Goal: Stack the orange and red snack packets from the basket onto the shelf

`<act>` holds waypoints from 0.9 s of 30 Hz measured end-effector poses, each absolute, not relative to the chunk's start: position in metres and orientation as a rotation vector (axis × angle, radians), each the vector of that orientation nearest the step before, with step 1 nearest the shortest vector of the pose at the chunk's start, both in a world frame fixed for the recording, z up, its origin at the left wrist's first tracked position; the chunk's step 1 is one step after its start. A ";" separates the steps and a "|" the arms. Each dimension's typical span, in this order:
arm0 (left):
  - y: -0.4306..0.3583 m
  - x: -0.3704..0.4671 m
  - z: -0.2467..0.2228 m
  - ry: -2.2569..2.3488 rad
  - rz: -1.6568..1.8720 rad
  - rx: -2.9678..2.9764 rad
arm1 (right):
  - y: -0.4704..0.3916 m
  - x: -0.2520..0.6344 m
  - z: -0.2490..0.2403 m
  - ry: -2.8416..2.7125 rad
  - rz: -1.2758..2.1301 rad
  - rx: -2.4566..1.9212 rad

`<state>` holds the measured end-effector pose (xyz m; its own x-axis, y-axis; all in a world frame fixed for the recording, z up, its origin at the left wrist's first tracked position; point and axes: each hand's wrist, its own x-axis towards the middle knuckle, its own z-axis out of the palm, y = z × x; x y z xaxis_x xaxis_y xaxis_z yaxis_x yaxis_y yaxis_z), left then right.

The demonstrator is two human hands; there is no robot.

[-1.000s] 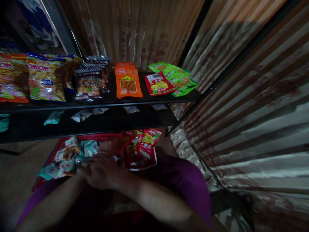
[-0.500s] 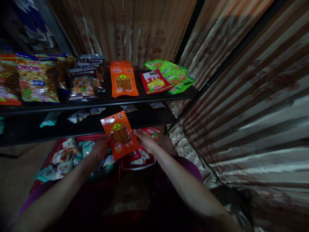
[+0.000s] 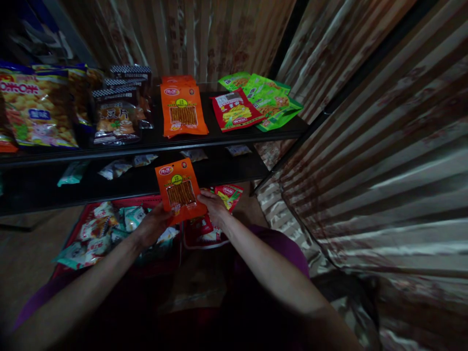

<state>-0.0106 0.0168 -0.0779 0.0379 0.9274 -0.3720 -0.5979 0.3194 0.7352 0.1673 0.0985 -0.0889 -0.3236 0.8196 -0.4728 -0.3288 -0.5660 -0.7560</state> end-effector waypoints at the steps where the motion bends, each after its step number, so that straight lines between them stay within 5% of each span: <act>1: 0.017 -0.011 -0.079 0.962 1.231 0.437 | 0.098 0.168 -0.089 -0.723 1.995 -1.107; 27: 0.018 -0.021 -0.076 0.996 1.199 0.517 | 0.087 0.175 -0.072 -0.966 2.216 -0.871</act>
